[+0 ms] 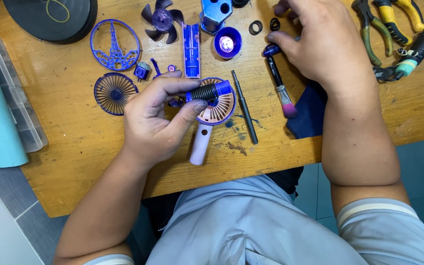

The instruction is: Assembling small 3D-printed blue plastic components and rubber washers on a workbench.

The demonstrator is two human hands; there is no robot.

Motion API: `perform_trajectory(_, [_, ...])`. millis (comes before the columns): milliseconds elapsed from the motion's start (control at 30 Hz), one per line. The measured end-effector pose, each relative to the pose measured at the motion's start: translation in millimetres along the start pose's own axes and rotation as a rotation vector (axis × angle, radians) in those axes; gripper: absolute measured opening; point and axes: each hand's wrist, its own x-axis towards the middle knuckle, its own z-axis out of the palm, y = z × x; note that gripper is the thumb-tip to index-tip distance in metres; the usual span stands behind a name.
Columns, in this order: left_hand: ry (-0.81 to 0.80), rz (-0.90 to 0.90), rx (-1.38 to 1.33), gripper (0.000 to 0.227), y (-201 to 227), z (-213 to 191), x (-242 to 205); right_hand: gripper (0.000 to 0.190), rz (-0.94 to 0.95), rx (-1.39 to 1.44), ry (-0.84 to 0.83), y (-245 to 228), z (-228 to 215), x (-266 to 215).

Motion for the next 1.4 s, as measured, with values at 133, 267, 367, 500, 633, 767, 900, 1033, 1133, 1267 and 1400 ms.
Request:
perform_trajectory(133, [0.005,-0.039,0.004,0.029,-3.0,0.8,-3.4,0.032,-0.022,-0.026,0.031,4.0,6.2,-0.7])
perform_trajectory(267, [0.004,-0.04,-0.007,0.029,-1.6,0.6,-2.0,0.022,-0.029,-0.086,0.058,5.2,9.4,-2.9])
perform_trajectory(367, [0.005,-0.037,-0.026,0.029,-0.8,1.0,-0.6,0.022,-0.037,-0.117,0.077,5.1,9.6,-2.9])
perform_trajectory(500, [0.003,-0.041,-0.009,0.029,-0.9,0.0,-0.9,0.024,-0.044,-0.141,0.072,0.1,7.7,-2.2])
perform_trajectory(633, [0.004,-0.048,-0.005,0.029,-1.3,0.1,-1.5,0.021,-0.056,-0.105,0.075,-1.5,7.5,-0.1])
perform_trajectory(767, [0.0,-0.045,-0.013,0.029,1.4,-0.1,-0.2,0.019,-0.065,-0.11,0.073,0.1,8.5,-0.3])
perform_trajectory(900, [-0.005,-0.028,-0.017,0.029,1.3,-0.8,0.6,0.016,-0.072,-0.115,0.071,1.3,9.0,-1.2])
perform_trajectory(1033, [-0.006,-0.057,-0.021,0.029,0.3,0.0,-1.0,0.016,-0.082,-0.113,0.076,1.9,9.5,-1.4])
perform_trajectory(1133, [-0.008,-0.052,-0.037,0.029,1.5,0.2,-0.3,0.018,-0.07,-0.083,0.065,0.2,8.4,-1.0])
perform_trajectory(1267, [-0.011,-0.046,-0.032,0.029,1.4,-0.1,-0.2,0.023,-0.036,-0.076,0.043,1.8,9.5,-2.8])
perform_trajectory(1400, [0.001,-0.044,-0.015,0.028,1.8,0.1,0.0,0.02,-0.034,-0.114,0.034,3.4,5.6,-6.6])
